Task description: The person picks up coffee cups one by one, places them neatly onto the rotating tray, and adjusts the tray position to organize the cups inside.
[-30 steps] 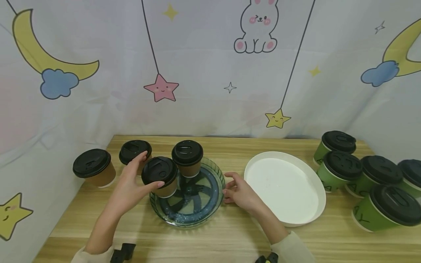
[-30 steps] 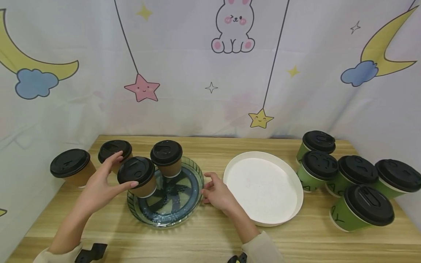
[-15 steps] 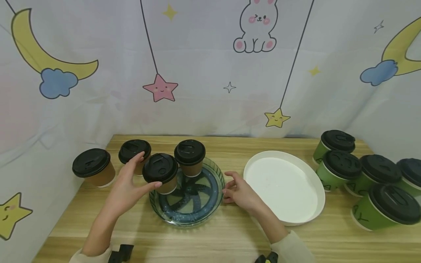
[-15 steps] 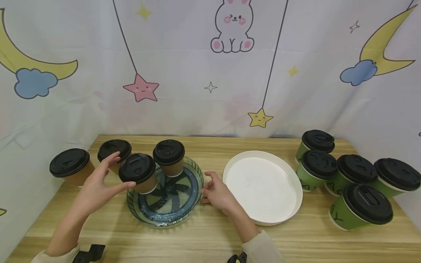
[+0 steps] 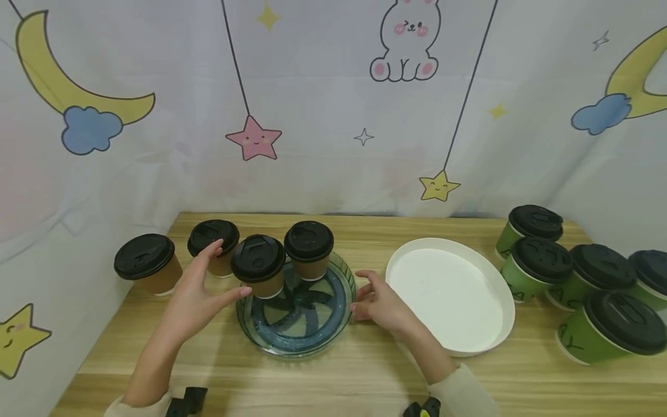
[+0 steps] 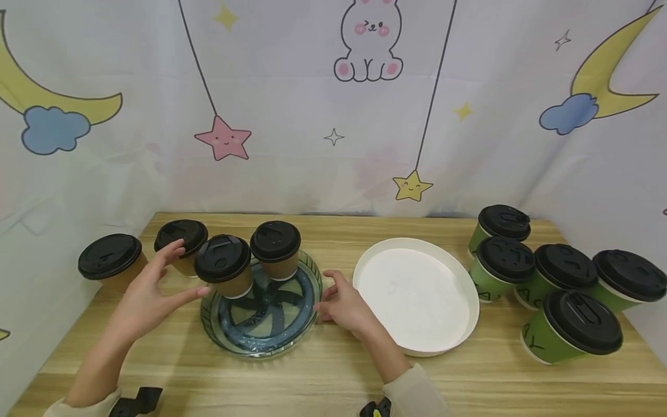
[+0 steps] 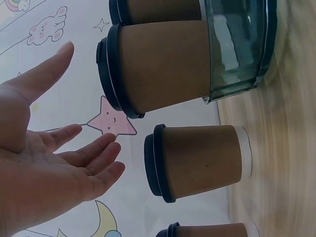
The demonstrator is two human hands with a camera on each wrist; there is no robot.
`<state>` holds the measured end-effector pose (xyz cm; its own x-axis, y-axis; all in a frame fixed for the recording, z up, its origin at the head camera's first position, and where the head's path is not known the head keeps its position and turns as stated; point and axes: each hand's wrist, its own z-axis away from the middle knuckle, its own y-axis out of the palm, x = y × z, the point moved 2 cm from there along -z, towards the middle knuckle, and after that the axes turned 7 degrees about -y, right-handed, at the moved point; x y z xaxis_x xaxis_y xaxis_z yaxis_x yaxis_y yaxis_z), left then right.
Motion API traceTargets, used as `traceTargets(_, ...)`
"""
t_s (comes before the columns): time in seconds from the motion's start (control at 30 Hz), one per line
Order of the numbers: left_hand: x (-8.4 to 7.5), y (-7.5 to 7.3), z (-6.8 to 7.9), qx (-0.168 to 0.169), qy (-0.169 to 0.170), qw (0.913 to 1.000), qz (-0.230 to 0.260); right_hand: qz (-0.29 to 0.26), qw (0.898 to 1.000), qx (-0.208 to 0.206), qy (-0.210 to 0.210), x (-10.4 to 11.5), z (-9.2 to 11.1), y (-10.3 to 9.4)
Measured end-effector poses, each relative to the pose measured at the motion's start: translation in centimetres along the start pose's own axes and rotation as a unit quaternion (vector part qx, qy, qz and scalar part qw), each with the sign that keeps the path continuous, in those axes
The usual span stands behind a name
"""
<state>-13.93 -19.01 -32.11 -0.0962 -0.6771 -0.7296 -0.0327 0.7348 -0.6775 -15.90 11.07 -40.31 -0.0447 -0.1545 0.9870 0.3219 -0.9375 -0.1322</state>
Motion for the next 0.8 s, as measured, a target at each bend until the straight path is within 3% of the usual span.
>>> traceTargets(0.8, 0.98, -0.86, 0.20, -0.015, -0.009, 0.9996, -0.023, 0.003, 1.000, 0.006, 0.001, 0.16, 0.06, -0.07)
